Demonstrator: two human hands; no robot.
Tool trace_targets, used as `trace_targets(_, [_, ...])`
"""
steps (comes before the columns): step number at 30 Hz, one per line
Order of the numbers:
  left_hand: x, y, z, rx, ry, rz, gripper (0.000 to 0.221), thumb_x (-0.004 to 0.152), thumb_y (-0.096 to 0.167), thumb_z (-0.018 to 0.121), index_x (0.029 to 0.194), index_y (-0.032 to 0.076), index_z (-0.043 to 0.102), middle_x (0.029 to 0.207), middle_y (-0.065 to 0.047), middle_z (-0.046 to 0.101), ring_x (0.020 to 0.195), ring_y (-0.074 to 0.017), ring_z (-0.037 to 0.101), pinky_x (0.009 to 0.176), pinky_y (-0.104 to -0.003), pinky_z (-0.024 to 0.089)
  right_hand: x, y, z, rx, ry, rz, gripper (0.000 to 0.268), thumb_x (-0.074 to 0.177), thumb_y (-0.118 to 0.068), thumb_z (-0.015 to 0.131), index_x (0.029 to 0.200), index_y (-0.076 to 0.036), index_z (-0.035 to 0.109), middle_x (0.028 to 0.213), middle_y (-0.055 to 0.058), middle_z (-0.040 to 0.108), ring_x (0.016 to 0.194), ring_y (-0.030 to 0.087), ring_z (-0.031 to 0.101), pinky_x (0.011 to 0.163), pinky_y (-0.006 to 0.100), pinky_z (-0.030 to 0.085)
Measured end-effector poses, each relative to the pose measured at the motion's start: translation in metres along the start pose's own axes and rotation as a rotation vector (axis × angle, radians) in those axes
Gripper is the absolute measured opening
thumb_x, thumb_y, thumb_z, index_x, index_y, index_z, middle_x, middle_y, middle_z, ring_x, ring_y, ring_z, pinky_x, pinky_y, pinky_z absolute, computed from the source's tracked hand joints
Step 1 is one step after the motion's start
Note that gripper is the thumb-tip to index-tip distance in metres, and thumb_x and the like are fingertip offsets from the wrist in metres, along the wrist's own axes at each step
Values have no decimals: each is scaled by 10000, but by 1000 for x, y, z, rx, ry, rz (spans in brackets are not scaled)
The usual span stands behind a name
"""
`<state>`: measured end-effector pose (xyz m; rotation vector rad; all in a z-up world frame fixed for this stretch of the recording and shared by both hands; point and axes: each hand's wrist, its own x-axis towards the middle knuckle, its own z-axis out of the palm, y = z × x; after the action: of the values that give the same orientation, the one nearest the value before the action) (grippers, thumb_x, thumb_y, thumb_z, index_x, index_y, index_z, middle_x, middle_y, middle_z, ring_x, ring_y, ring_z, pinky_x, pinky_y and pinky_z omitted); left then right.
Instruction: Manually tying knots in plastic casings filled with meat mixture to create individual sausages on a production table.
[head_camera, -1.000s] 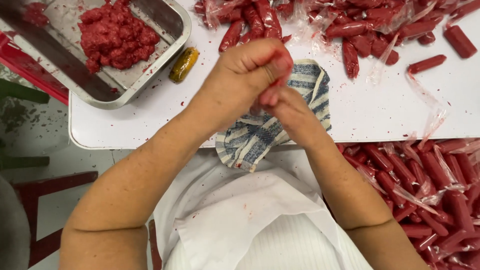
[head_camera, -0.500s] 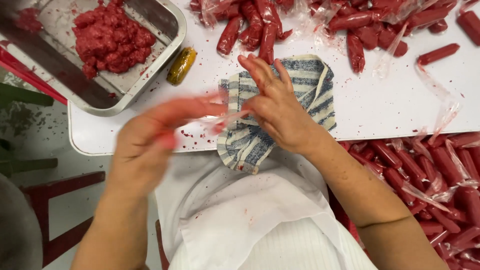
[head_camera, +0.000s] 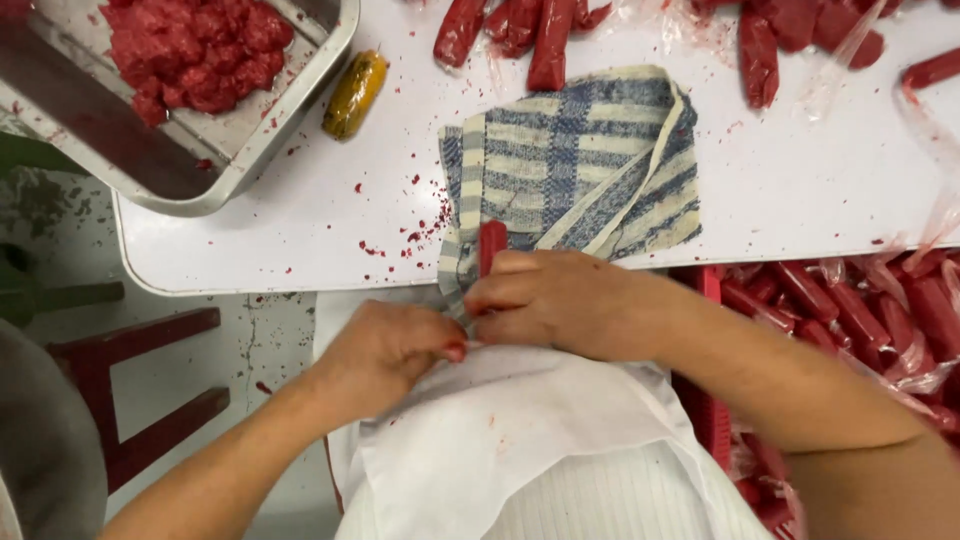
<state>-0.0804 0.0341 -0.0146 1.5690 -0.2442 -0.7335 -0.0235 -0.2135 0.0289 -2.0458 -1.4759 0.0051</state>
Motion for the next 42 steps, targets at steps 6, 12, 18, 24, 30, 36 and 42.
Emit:
trace_targets(6, [11, 60, -2, 1029, 246, 932, 272, 1039, 240, 496, 926, 170, 734, 703, -2, 590, 577, -182, 606, 525, -303, 508, -2, -12, -31, 1091, -50, 241, 84, 884, -112, 722, 920, -80, 791, 987, 91, 738, 925, 257, 731, 839, 369, 590])
trace_targets(12, [68, 9, 25, -128, 310, 758, 119, 912, -2, 654, 982, -29, 746, 745, -123, 718, 581, -234, 660, 587, -355, 572, 5, -21, 19, 1766, 741, 574, 73, 879, -12, 711, 931, -37, 755, 1094, 217, 727, 1017, 321, 698, 895, 424, 524])
trace_targets(18, [92, 17, 64, -968, 224, 326, 292, 1016, 206, 587, 812, -1, 616, 421, -66, 446, 310, -156, 457, 397, -284, 490, 25, 4, 46, 1365, 1232, 587, 85, 864, -33, 756, 908, 7, 695, 1151, 204, 720, 1031, 263, 684, 911, 338, 513])
trace_targets(24, [83, 24, 47, -727, 341, 336, 245, 987, 70, 592, 762, -17, 636, 398, -105, 447, 254, -135, 391, 334, -284, 478, 16, 11, 6, 88, 981, 340, 186, 952, -233, 697, 837, -133, 803, 1031, 25, 771, 1104, 256, 457, 1008, 324, 332])
trace_targets(30, [59, 46, 11, -623, 133, 27, 180, 953, 104, 626, 804, 8, 649, 474, -91, 540, 333, -159, 476, 308, -224, 305, 3, 8, -38, -270, 517, 65, 206, 989, -262, 606, 948, -192, 795, 1135, -91, 726, 1188, 370, 522, 862, 408, 397])
trace_targets(36, [72, 61, -11, 629, 296, 601, 163, 897, -70, 583, 851, 65, 664, 838, -41, 743, 776, -198, 731, 688, -306, 562, -2, 23, -34, -342, 144, 112, 196, 892, 14, 758, 908, -182, 748, 1032, -128, 733, 1213, 321, 531, 1024, 562, 355])
trace_targets(42, [98, 76, -41, 899, 451, 85, 448, 919, 269, 715, 1277, 25, 604, 1178, -137, 666, 1133, -276, 610, 954, -404, 545, -54, 62, -13, 339, 547, 621, 263, 927, 10, 708, 1036, -229, 724, 1086, -11, 694, 1161, 213, 576, 1106, 385, 551])
